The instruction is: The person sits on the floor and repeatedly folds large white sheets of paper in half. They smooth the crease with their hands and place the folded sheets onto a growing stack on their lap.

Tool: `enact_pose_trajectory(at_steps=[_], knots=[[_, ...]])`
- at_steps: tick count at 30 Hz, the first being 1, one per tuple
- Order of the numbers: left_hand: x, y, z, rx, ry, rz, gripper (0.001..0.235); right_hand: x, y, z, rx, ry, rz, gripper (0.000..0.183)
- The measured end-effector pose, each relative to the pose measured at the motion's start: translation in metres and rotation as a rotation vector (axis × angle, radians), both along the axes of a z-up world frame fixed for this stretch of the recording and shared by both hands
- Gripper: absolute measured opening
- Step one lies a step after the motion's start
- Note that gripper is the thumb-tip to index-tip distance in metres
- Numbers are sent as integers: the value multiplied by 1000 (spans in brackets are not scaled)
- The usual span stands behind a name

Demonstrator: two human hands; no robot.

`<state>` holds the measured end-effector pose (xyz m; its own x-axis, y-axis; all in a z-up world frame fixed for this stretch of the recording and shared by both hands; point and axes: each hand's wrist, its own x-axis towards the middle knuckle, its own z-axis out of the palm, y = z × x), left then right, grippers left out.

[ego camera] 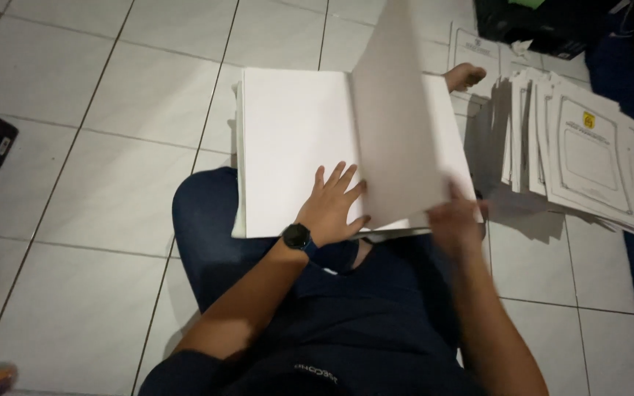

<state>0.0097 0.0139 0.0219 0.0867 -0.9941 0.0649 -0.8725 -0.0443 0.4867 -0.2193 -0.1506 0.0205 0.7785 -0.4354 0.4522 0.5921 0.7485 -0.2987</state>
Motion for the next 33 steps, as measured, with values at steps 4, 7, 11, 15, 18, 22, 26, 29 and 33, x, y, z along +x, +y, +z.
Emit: enact_pose_trajectory(at_steps=[4, 7, 11, 15, 18, 22, 26, 29, 33], knots=[[20, -6, -79, -239, 274, 88, 87, 49, 34, -1, -1030, 1332, -461, 33], [94, -22, -271, -585, 1051, 240, 77, 68, 62, 23, -1528, 1138, -405, 44], [78, 62, 0, -826, 1424, 528, 63, 78, 79, 35, -1764, 1406, -455, 46], [71, 62, 39, -852, 680, 700, 46, 83, 81, 28, -1937, 1421, -499, 42], [36, 25, 33, -404, 74, 543, 58, 84, 74, 15, -2031, 1401, -534, 35], [19, 2, -9, 13, -17, 340, 64, 92, 46, -1, -2061, 1374, -595, 37], [18, 7, 5, 199, -76, 280, 65, 120, 30, 10, -2258, 1327, -517, 50], [16, 7, -1, 195, -97, 289, 65, 155, 12, 5, -2264, 1394, -372, 60], [21, 5, -2, 169, -47, 295, 62, 161, 20, 12, -2310, 1464, -307, 63]])
